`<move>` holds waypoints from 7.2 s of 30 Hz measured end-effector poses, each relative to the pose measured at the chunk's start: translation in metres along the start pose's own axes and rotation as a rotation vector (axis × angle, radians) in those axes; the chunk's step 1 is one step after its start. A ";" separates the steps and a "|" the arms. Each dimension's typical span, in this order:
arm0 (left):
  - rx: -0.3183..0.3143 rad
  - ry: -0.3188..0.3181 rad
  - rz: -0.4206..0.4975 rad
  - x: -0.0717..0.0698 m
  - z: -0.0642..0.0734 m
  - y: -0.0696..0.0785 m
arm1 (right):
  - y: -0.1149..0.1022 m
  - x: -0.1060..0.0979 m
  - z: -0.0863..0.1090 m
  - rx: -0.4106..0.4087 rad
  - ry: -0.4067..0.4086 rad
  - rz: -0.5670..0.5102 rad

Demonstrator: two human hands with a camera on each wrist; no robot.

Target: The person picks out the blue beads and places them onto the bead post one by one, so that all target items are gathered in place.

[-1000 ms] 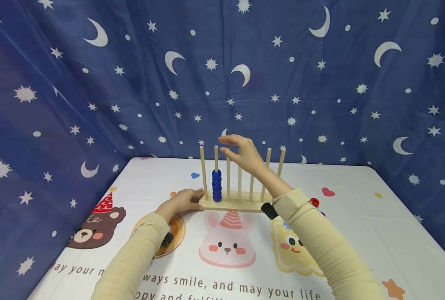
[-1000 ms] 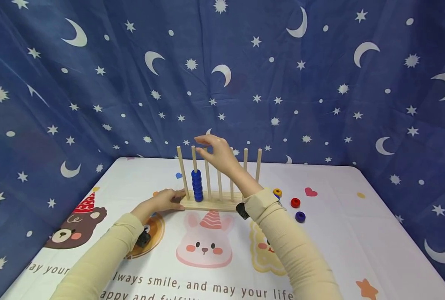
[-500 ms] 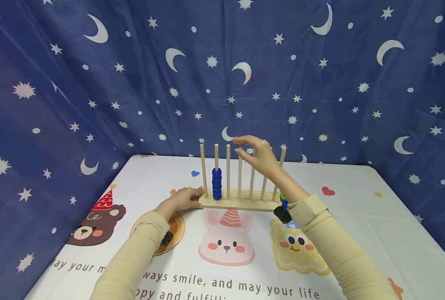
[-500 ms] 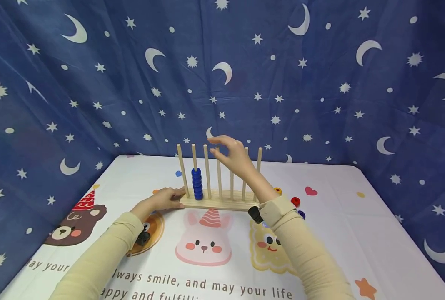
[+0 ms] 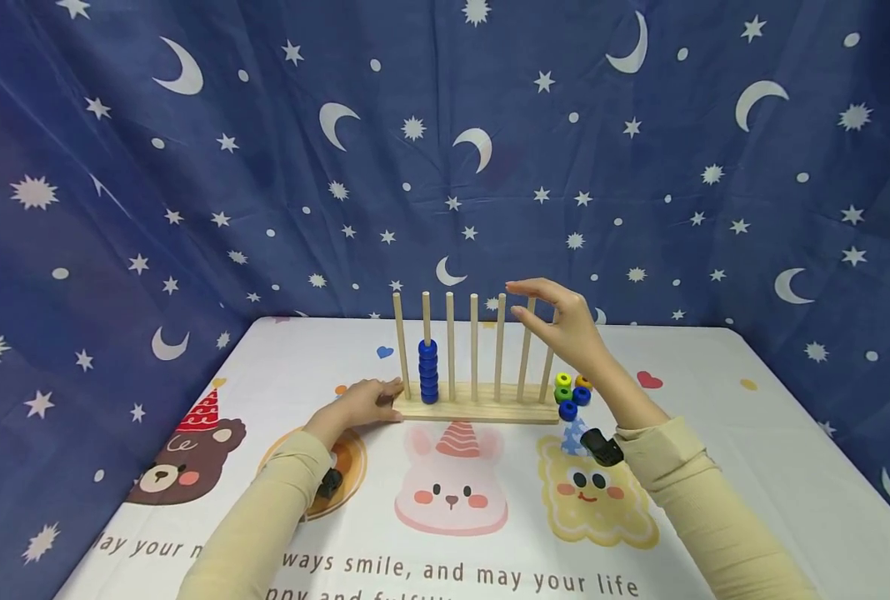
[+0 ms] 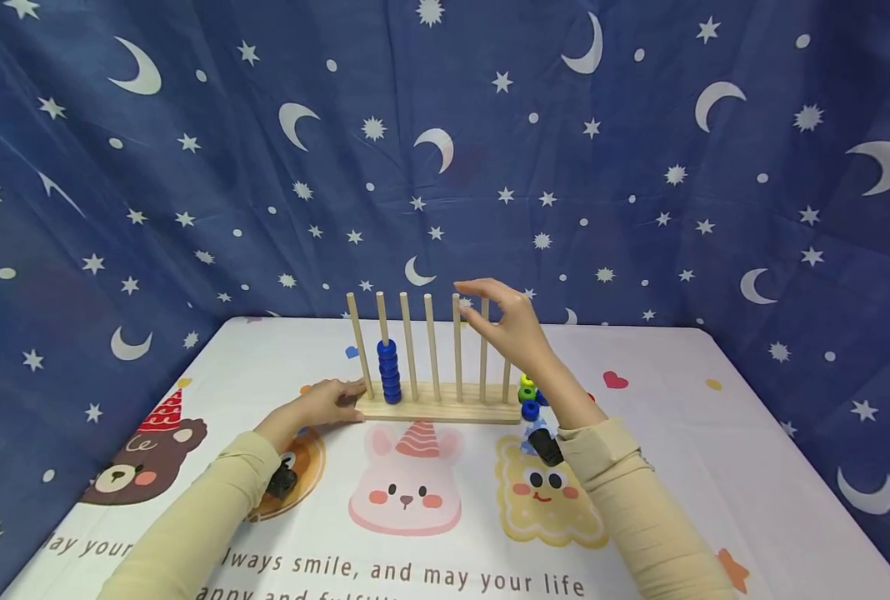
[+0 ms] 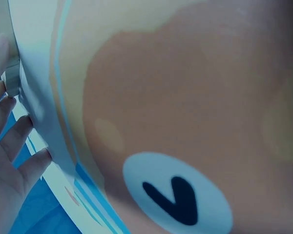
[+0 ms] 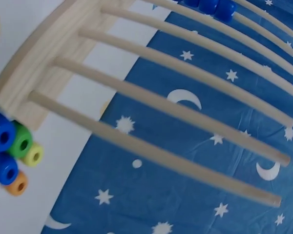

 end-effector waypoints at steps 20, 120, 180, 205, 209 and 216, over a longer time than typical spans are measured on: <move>0.004 0.021 0.002 -0.011 -0.005 0.000 | 0.030 -0.033 0.036 0.037 0.023 0.066; 0.001 0.000 0.010 -0.004 -0.003 0.002 | 0.148 -0.033 0.122 0.364 -0.536 0.339; -0.015 -0.002 0.001 -0.003 0.000 -0.001 | 0.063 0.006 0.106 0.092 -0.260 0.044; -0.028 0.003 0.025 -0.004 -0.002 0.003 | 0.015 0.050 0.060 -0.035 -0.189 -0.060; -0.015 0.000 0.015 -0.004 -0.002 0.003 | 0.010 0.058 0.052 -0.051 -0.178 -0.071; -0.015 0.003 0.014 -0.003 -0.003 0.000 | -0.001 0.071 0.036 -0.061 -0.167 -0.084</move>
Point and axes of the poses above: each hand's wrist, its own z-axis away from the middle knuckle, its own x-axis out of the palm, y = z × x, the point moved 6 cm from there along -z, towards the middle knuckle, and after that the axes turned 11 degrees about y, right-handed, at the moved point
